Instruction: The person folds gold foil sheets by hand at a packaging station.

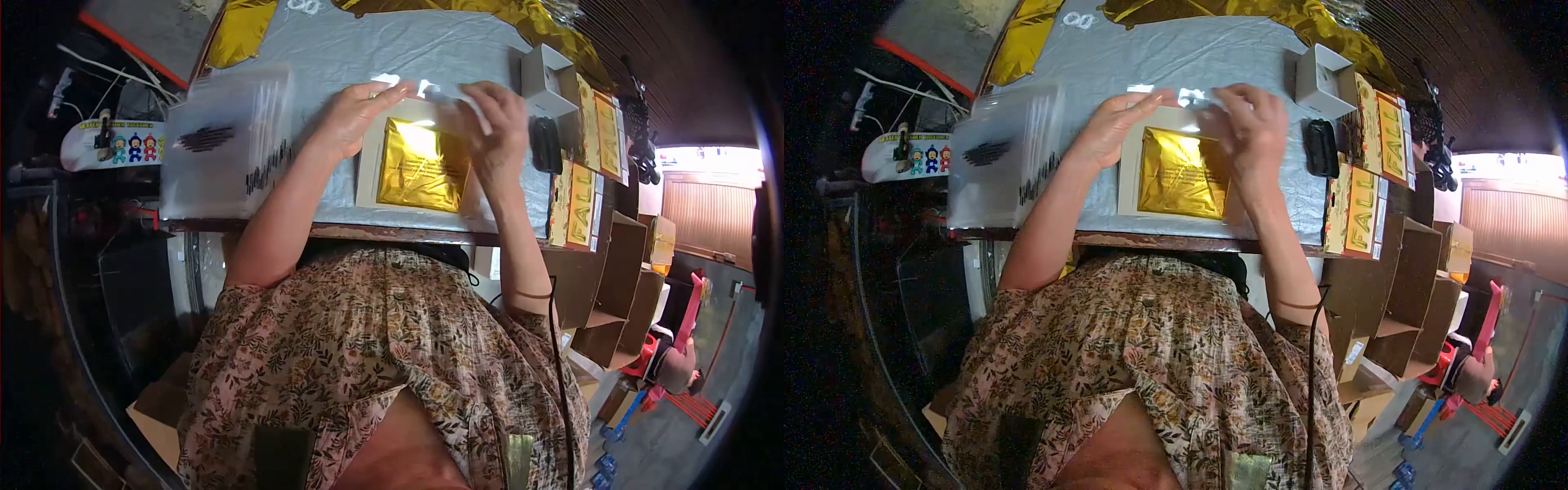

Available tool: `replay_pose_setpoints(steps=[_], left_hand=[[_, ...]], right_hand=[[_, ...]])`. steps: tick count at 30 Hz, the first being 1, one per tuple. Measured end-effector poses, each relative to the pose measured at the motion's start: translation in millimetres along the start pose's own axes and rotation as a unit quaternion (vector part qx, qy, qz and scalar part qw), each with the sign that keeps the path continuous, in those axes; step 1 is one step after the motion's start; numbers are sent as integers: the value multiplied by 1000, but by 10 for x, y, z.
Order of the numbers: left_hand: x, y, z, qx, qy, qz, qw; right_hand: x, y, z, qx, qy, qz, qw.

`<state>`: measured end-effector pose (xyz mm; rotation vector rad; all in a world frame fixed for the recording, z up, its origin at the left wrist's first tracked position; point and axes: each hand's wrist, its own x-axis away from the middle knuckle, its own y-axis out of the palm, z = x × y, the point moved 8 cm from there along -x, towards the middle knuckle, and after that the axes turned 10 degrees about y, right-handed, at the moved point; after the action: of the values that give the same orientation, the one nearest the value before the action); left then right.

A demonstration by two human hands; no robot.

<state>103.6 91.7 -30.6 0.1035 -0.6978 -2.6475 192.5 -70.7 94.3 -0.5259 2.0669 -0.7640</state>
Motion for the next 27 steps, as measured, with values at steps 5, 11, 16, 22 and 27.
replay_pose_setpoints(steps=[5, 11, 16, 22, 27], left_hand=[[33, 61, 63, 40, -2, 24, 999], [23, 44, 85, -21, 38, -14, 999], [41, 72, 122, -18, 38, -13, 999], [38, 39, 35, -49, 15, -26, 998], [85, 104, 119, -59, 59, 3, 997]], right_hand=[[-163, 317, -310, 9, -42, -59, 997], [-181, 508, -366, 129, -109, -84, 982], [-196, 493, -469, 119, -194, -84, 970], [-237, 590, -293, 69, -169, -58, 982], [-314, 472, -160, 65, -109, -20, 992]])
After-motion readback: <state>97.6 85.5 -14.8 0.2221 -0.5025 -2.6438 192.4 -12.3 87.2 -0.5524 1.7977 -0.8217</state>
